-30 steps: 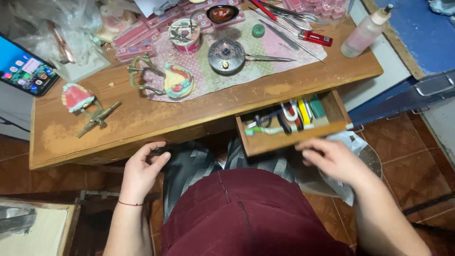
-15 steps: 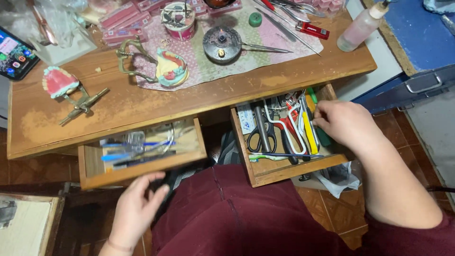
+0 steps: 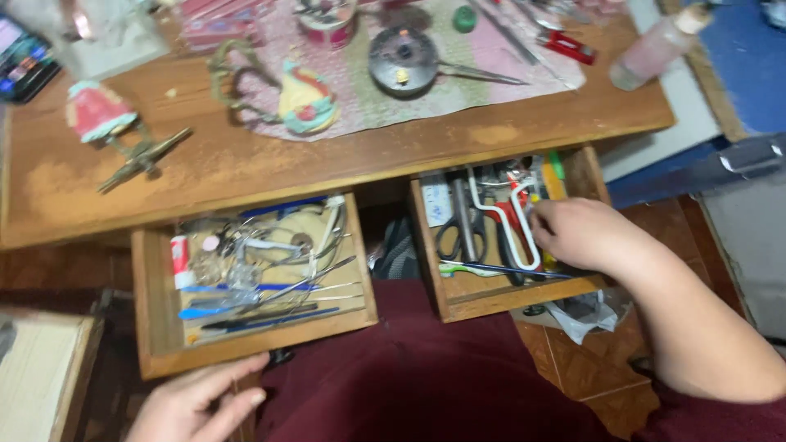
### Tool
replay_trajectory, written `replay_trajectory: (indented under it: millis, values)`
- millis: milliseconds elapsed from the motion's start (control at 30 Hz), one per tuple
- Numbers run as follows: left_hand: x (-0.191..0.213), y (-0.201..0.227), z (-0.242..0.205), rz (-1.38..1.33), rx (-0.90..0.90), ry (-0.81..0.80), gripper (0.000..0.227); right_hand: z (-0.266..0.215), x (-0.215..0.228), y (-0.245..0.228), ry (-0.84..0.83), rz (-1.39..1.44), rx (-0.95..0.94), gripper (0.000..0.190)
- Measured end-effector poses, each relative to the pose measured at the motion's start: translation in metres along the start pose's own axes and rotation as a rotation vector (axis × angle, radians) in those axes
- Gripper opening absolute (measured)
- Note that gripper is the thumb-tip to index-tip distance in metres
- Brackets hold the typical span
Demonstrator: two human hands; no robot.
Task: The person uses a metal tool to scrape and shape a pink denture held in their left hand. They then open a drawer, retrieve a pair of pliers, and use them to manipulate a small metal component.
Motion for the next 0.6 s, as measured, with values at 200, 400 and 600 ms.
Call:
replay_trajectory:
  millis: [200,400,600]
  values:
    - [0.093,0.105,-0.034,-0.012,-0.138,0.271,0.033,0.003,-0.007,-0.017,-0.189,-0.175,-0.147,0.052]
    - [0.126,0.111,-0.034,0.071,-0.209,0.385,0.030,0.033,-0.067,0.040,-0.060,-0.219,-0.141,0.046]
    - [0.121,0.110,0.006,0.353,-0.325,0.474,0.017,0.065,-0.171,0.205,0.471,0.229,0.006,0.031]
Point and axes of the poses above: each hand's wrist, its own z-axis towards the middle knuckle, its own x-axis out of the back of the hand, y = z × x, the point moved 5 cm from there along z, towards the middle knuckle, and after that the axes turned 14 degrees about x, right-handed, at the moved point
